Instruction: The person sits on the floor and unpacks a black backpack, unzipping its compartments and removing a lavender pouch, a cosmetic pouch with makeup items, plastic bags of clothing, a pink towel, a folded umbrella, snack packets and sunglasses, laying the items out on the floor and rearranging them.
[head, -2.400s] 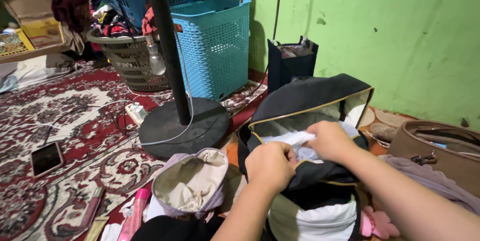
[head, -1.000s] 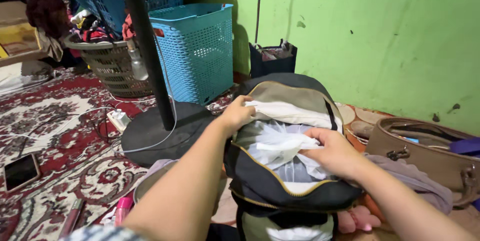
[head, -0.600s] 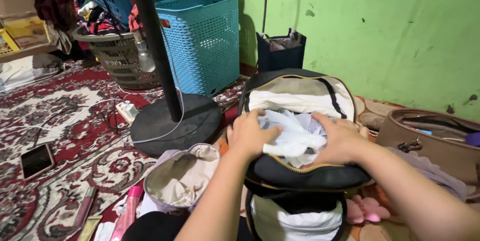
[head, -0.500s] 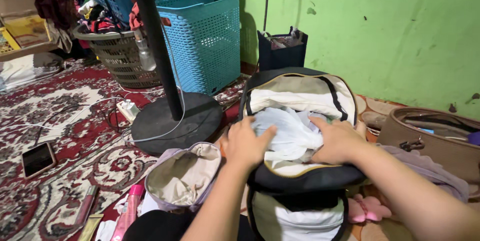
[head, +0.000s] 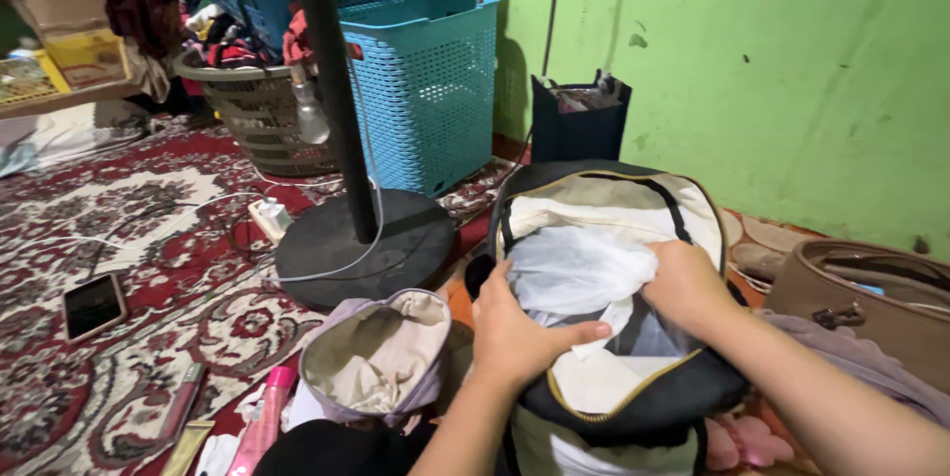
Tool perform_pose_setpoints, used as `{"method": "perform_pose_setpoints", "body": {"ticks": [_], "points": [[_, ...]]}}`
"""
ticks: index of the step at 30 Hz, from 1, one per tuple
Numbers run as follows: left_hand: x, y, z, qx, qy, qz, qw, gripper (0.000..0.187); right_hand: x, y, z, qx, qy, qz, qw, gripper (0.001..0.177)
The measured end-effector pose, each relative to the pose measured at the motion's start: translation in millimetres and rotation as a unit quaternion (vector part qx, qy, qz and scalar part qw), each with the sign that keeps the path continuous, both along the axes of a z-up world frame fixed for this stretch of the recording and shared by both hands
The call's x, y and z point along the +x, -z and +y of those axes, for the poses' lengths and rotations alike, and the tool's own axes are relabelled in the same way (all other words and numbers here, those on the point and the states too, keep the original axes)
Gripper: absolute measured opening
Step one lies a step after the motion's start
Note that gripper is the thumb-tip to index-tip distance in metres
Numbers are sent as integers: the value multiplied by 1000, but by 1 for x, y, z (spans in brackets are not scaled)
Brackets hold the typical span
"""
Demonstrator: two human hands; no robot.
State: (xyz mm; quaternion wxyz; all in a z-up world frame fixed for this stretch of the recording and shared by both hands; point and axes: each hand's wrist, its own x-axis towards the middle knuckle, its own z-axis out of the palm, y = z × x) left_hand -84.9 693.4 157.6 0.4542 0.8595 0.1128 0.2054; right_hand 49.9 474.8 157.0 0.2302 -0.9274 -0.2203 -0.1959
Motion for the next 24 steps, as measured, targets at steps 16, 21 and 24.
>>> {"method": "perform_pose_setpoints", "body": {"ticks": [16, 21, 24], "points": [[-34, -19, 17, -4, -34, 115, 993, 144, 21, -86, 40, 621, -208, 279, 702, 21], [-23, -3, 20, -13, -61, 73, 995, 123, 24, -122, 15, 630, -331, 356, 606, 22], [-3, 7, 19, -18, -100, 96, 990, 95, 13, -149, -6, 645, -295, 329, 623, 34]]}}
